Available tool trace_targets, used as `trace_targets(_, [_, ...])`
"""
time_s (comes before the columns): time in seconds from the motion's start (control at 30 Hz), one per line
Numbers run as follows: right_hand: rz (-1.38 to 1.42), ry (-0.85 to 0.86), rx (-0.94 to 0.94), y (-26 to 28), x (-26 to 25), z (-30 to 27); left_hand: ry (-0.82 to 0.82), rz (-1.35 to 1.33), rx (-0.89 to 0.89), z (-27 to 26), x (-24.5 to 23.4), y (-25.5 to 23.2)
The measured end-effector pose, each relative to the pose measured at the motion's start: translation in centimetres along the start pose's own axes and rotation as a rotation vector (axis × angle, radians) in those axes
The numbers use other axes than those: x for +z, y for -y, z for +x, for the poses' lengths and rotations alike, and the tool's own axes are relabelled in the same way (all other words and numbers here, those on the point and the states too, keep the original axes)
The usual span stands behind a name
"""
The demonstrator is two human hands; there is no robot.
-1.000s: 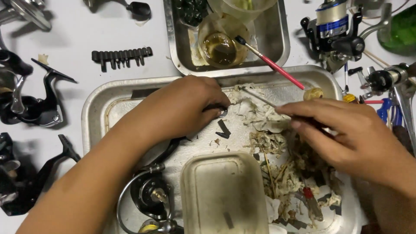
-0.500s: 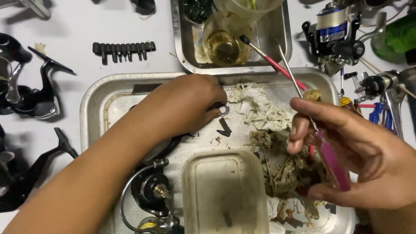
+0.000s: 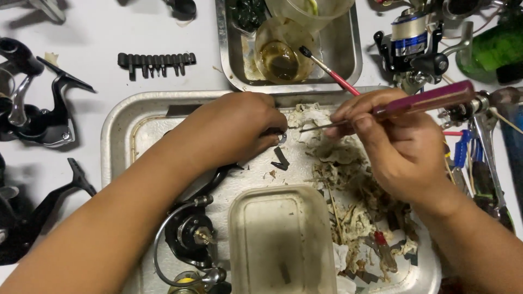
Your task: Disassembling and cleaning small components of a fishing reel using tools like a screwdriver and brush on a tray.
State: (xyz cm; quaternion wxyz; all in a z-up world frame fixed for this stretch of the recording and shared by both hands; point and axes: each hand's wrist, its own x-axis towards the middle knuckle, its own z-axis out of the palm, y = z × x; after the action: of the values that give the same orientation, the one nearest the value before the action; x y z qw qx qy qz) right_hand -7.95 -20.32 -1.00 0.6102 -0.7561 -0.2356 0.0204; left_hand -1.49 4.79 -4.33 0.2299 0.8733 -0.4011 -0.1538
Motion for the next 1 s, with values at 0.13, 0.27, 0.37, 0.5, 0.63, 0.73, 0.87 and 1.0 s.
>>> trace_targets(0.13, [0.006,-0.01,0.073,-1.5,1.5,0.0,0.001,-0.007,0.009,0.0,-0.2,-0.2])
trace_targets(0.27, [-0.095,-0.042,0.12,-2.4,1.8,0.0,0.036,0.025,-0.022,0.1,-0.1,-0.2])
trace_targets(0.37, [-0.1,-0.086,0.112,-2.9,1.9,0.0,0.022,0.027,0.006,0.2,0.0,-0.1])
trace_targets(0.5, [-0.052,-0.144,-0.005,-2.7,2.1,0.1,0.003,0.028,0.033,0.2,0.3,0.2])
trace_targets(0.63, [-0.028,-0.13,0.032,-2.8,1.6,0.1,0.031,0.019,-0.002,0.4,0.2,0.2])
trace_targets(0.73, [0.026,-0.111,0.072,-2.9,1.7,0.2,0.028,-0.018,-0.023,0.5,0.4,0.3])
trace_targets(0.87, [0.077,-0.098,0.105,-3.0,1.8,0.3,0.071,-0.011,-0.082,0.5,0.1,0.0])
trace_targets(1.0, [0.076,-0.092,0.099,-3.5,1.6,0.5,0.091,-0.023,-0.129,0.6,-0.3,-0.5])
